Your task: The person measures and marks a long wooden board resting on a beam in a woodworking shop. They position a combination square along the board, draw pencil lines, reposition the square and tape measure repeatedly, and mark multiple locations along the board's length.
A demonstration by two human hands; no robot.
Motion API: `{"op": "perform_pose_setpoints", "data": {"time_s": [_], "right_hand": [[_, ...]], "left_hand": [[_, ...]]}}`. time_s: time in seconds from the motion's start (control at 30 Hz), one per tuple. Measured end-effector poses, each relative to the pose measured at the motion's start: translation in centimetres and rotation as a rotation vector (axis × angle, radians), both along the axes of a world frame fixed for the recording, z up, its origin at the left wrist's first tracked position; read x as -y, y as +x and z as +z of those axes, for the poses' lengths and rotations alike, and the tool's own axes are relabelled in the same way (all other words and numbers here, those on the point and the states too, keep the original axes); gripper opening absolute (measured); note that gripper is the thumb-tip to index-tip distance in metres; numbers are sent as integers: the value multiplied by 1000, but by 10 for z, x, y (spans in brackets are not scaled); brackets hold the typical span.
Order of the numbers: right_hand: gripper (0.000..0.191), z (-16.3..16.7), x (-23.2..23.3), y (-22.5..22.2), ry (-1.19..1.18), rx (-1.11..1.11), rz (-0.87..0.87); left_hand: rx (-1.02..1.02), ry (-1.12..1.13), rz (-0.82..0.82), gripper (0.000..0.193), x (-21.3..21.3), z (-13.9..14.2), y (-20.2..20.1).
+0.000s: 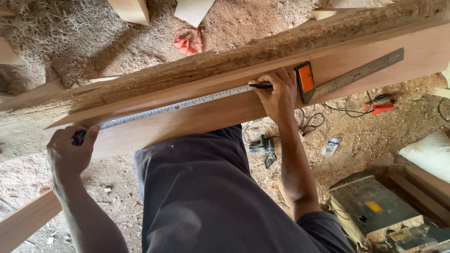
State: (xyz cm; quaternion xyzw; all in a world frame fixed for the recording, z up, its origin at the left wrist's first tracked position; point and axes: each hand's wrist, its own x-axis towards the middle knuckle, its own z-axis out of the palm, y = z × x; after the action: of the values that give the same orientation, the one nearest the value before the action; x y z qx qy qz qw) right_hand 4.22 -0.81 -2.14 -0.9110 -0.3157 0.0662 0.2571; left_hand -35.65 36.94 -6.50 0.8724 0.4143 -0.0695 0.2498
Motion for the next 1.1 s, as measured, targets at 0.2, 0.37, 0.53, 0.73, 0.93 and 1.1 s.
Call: {"op": "perform_pose_setpoints", "data": {"time_s": [0.2, 0.37, 0.53, 0.73, 0.93, 1.1], "right_hand": [[31, -4, -1, -2, -62, 25, -31], [31, 0, -2, -2, -59, 21, -49], [31, 0, -2, 0, -61, 37, -35], [29, -14, 12, 5, -11, 100, 57], [25, -30, 18, 5, -60, 58, 109], [25, -39, 24, 7, -107, 99, 114]], "left_hand": [[-34, -17, 39, 43, 1, 2, 3], [-82, -15, 70, 46, 2, 4, 3], [-171, 18, 88, 49, -15, 8, -13], [-92, 190, 54, 49, -41, 13, -26], [95, 148, 95, 42, -62, 27, -16], [-16, -58, 257, 38, -70, 40, -9]]}}
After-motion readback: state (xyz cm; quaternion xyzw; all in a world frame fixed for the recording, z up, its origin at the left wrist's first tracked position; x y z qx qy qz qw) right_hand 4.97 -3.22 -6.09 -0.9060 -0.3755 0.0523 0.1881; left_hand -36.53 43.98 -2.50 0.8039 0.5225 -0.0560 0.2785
